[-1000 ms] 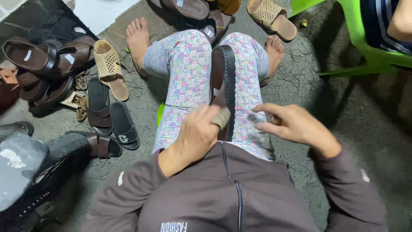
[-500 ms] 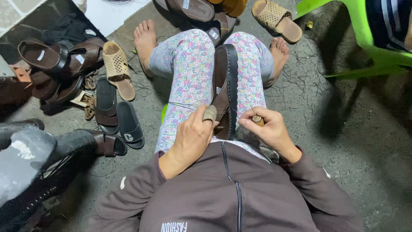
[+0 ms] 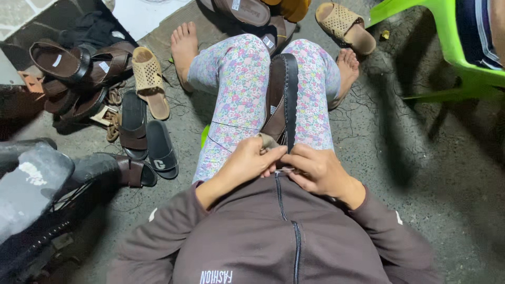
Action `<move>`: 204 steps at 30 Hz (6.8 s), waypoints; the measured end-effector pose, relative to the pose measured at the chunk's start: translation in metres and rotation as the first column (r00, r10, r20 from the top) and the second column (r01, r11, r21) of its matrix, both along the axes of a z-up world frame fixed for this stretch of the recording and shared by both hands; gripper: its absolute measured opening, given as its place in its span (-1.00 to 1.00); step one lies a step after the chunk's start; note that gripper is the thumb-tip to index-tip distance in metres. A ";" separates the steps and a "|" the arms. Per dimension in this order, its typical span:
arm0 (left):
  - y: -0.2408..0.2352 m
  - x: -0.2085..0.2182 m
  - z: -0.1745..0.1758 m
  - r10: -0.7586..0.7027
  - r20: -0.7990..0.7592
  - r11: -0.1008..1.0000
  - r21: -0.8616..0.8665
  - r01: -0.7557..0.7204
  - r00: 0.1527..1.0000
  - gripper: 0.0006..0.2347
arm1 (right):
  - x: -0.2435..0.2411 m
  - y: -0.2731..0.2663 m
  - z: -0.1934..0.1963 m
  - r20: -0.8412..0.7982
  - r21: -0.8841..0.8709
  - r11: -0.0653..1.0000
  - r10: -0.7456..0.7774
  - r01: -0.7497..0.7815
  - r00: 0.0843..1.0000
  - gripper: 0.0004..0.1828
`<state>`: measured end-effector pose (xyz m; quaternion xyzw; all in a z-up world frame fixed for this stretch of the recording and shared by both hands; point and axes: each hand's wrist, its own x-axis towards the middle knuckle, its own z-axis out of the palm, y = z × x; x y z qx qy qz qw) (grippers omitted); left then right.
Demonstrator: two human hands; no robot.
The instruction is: The person sits on the floor and sews a brown sandal using a needle and thread. They repeatedly push the needle through the sole and pull the thread to stitch the sandal. At the end, the person places the sandal on the floor among other footwear.
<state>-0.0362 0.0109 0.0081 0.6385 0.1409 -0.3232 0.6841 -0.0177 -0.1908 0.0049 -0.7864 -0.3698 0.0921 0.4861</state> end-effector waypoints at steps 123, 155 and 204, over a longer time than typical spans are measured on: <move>0.020 0.073 -0.053 -0.595 0.729 0.717 0.672 -0.188 0.338 -0.89 | 0.056 -0.016 0.023 -0.014 -0.775 0.631 -0.010 -0.005 1.000 -0.54; 0.028 0.084 -0.043 -0.489 0.781 0.795 0.583 -0.171 0.389 -0.81 | 0.068 0.000 0.013 0.358 -0.524 0.852 0.221 -0.001 0.907 -0.76; 0.003 0.013 -0.019 -0.386 0.768 0.716 0.598 -0.359 0.511 -0.80 | 0.062 -0.007 -0.010 0.276 -0.371 0.928 0.131 -0.020 0.952 -0.78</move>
